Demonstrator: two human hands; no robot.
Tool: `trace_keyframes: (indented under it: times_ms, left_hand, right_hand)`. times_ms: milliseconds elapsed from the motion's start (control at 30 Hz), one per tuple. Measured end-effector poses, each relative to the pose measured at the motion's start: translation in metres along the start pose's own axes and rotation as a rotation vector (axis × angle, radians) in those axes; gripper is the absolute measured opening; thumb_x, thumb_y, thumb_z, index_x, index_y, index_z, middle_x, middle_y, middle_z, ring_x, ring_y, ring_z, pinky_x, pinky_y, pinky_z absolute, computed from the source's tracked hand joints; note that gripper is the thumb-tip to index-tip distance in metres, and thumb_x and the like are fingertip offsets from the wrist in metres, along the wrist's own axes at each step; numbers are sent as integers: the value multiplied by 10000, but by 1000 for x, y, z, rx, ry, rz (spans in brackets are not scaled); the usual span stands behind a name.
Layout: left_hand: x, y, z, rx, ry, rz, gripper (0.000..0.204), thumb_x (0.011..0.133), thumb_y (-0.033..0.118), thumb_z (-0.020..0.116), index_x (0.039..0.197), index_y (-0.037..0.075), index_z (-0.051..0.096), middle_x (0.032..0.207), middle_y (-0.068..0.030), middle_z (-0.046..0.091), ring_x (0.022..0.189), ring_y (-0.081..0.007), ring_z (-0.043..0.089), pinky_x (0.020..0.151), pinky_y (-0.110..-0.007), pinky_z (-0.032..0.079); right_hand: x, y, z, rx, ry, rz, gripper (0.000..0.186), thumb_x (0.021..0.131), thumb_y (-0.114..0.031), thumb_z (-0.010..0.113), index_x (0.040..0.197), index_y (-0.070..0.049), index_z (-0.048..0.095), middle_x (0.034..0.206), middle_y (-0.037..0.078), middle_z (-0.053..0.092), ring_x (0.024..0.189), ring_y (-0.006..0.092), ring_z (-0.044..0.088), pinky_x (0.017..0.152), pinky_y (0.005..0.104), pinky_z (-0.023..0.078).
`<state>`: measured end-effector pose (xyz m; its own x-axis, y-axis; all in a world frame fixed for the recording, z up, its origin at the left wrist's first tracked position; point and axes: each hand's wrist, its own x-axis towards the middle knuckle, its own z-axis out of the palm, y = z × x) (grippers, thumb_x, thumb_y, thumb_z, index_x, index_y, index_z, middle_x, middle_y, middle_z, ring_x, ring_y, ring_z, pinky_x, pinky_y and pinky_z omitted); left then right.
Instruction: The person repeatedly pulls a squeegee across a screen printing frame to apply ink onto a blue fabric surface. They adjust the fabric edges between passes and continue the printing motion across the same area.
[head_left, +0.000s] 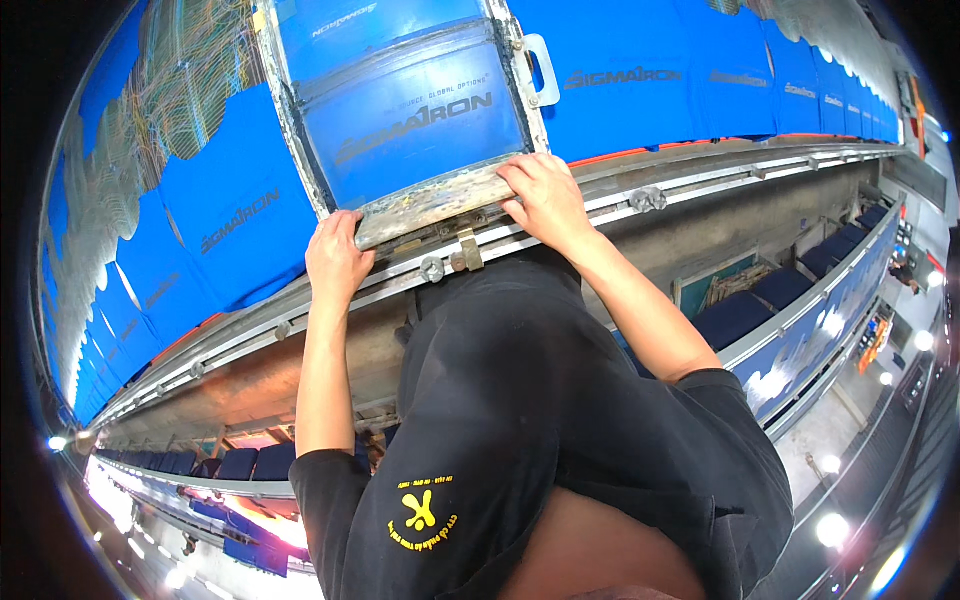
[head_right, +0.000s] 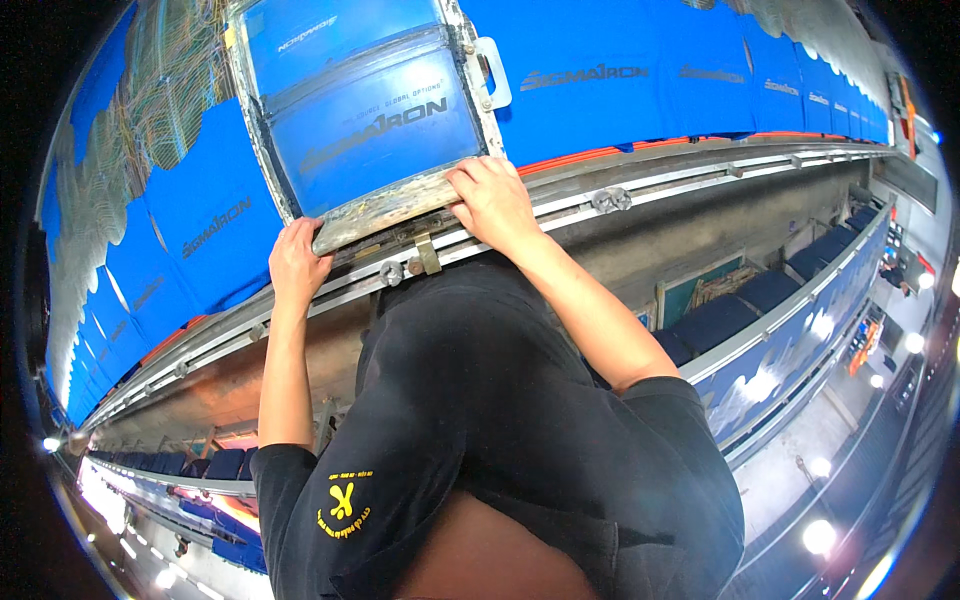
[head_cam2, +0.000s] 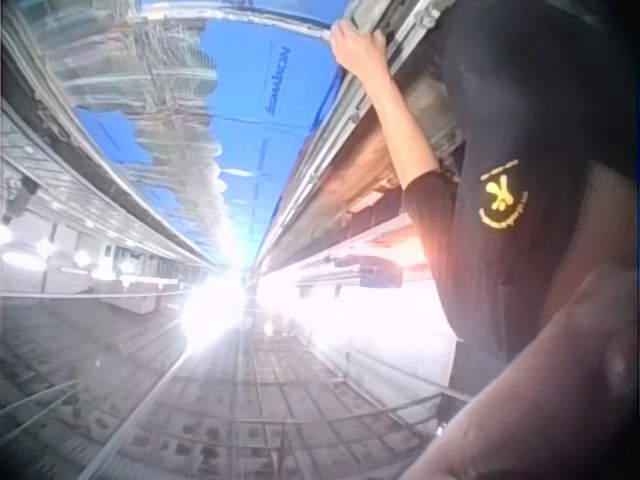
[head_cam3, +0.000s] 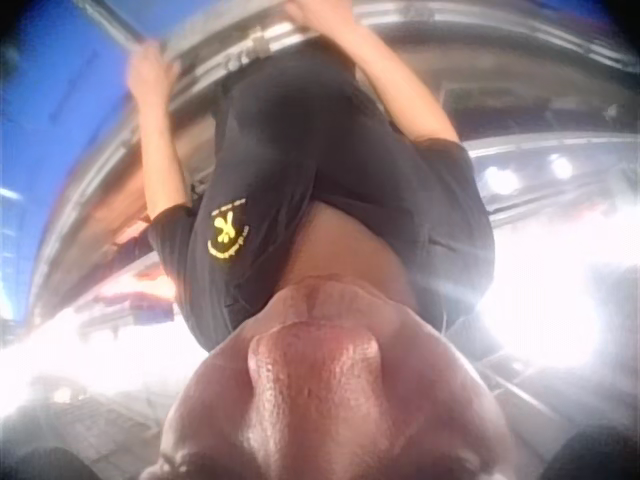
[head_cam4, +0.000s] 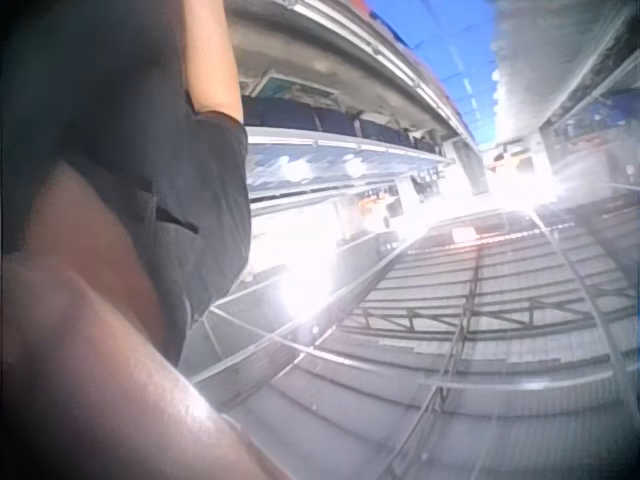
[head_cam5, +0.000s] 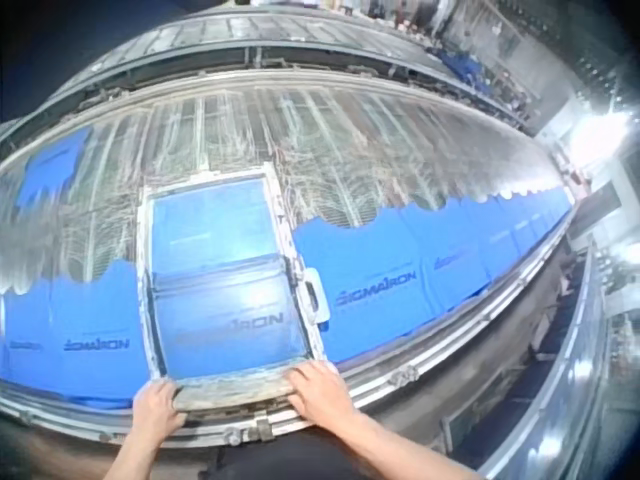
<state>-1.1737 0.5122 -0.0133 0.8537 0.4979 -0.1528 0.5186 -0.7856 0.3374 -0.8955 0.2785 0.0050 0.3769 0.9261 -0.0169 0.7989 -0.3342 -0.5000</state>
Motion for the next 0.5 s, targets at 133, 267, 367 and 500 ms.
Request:
trace_keyframes:
  times_ms: [133,267,367,500]
  left_hand:
    - [-7,-2,5,3,92,-13,509,629,93,874,1115,101,725,1083,-59,724,1036,-295,708,890,-405,585]
    - [-8,-4,9,25,118,-43,483,627,124,882,1089,114,739,1070,-52,731,1029,-287,712,875,-407,588]
    - [-13,-8,11,59,135,-18,460,631,147,885,1069,122,746,1060,-49,733,1015,-286,713,871,-405,589]
    - [-10,-4,7,58,145,-33,439,638,127,870,1061,118,752,1033,-57,735,1008,-295,713,874,-408,589]
  right_hand:
    - [0,3,12,-69,21,-30,417,739,-141,848,1132,-100,713,1129,50,703,1095,290,648,981,452,497]
    - [2,5,17,-123,49,-66,391,693,-145,868,1056,-123,723,1010,34,674,1022,274,638,912,441,499]
    - [2,8,25,-135,74,-91,388,673,-166,885,1024,-132,724,983,29,668,1002,269,640,897,439,498]
    - [-1,7,24,-113,98,-105,388,703,-237,906,1037,-126,743,976,36,677,986,268,649,902,436,494]
